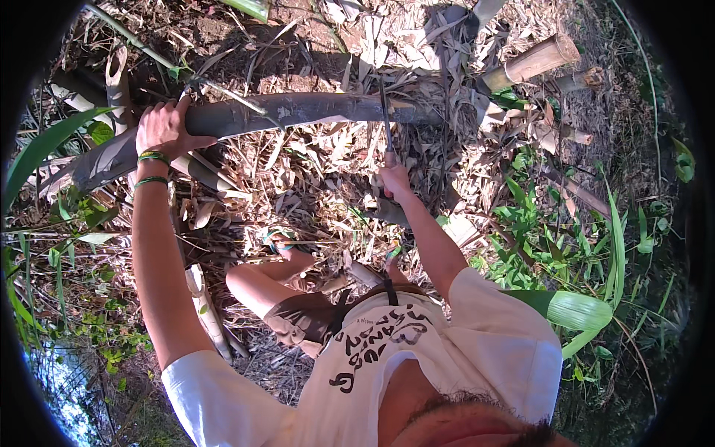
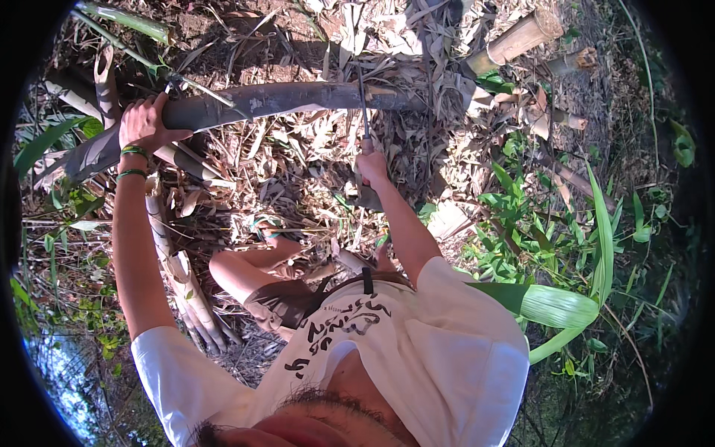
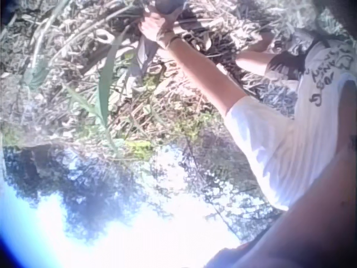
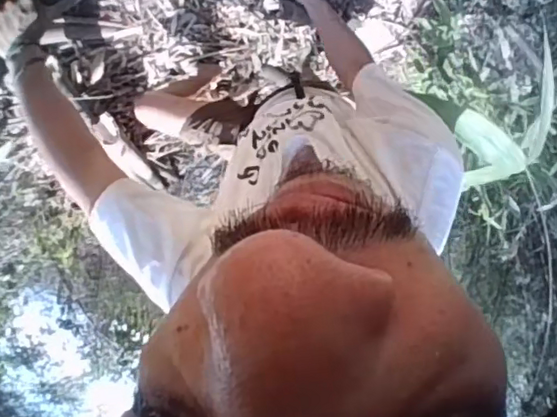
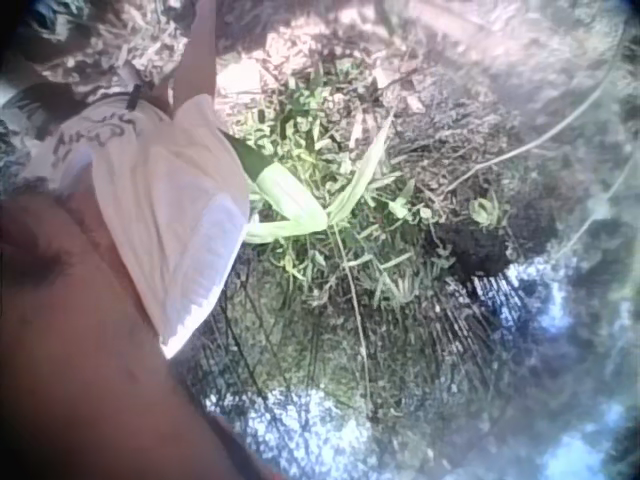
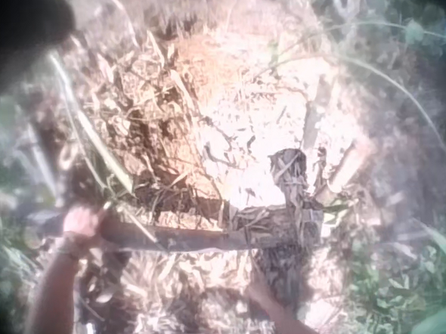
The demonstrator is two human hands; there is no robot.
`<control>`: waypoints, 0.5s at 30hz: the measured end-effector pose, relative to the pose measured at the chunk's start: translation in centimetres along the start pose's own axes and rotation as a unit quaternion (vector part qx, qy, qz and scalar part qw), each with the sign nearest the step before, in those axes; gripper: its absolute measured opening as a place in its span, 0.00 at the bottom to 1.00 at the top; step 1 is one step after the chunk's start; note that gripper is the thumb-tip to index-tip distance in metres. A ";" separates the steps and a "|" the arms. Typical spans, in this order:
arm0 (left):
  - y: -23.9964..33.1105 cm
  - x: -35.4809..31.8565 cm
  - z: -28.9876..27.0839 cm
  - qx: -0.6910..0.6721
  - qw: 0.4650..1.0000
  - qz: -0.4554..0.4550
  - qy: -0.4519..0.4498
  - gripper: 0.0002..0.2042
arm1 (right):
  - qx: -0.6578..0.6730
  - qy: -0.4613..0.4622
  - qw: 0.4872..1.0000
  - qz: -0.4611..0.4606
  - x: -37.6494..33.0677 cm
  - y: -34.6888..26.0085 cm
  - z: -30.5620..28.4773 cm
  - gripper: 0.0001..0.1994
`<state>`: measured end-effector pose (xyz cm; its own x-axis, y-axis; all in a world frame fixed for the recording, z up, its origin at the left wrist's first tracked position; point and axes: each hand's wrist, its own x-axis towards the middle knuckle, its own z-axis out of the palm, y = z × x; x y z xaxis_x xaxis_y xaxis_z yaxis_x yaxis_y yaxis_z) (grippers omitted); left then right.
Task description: The person handles bamboo stalks on the ground and uses a machete to cut and trim a piece of bamboo in a forest environment.
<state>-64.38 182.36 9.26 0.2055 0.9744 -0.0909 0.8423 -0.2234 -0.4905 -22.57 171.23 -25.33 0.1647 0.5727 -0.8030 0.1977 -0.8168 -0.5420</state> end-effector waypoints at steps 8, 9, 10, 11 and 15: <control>0.1 1.2 -0.6 -0.020 0.998 -0.026 -0.052 0.49 | 0.052 0.008 0.986 -0.158 -3.7 -3.1 -7.3 0.13; -0.3 0.4 -1.7 -0.014 0.998 -0.038 -0.054 0.47 | 0.067 0.003 0.975 -0.213 -4.8 -6.9 -8.8 0.13; 0.5 1.0 -1.2 -0.022 0.998 -0.035 -0.052 0.46 | 0.080 0.018 0.963 -0.256 -6.4 -10.6 -11.3 0.13; -0.6 -0.4 -2.1 -0.008 0.997 -0.053 -0.059 0.46 | 0.029 0.057 0.945 -0.321 -10.7 -16.3 -12.3 0.14; 0.1 -0.6 -1.5 -0.010 0.998 -0.040 -0.053 0.47 | 0.201 0.089 0.779 -0.588 -19.2 -27.4 -18.1 0.13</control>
<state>-63.70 181.76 10.56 0.0841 0.9861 -0.1434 0.8643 -0.1438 -0.4819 -13.67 183.88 9.48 0.2365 0.9124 0.3340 0.0003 0.3437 -0.9391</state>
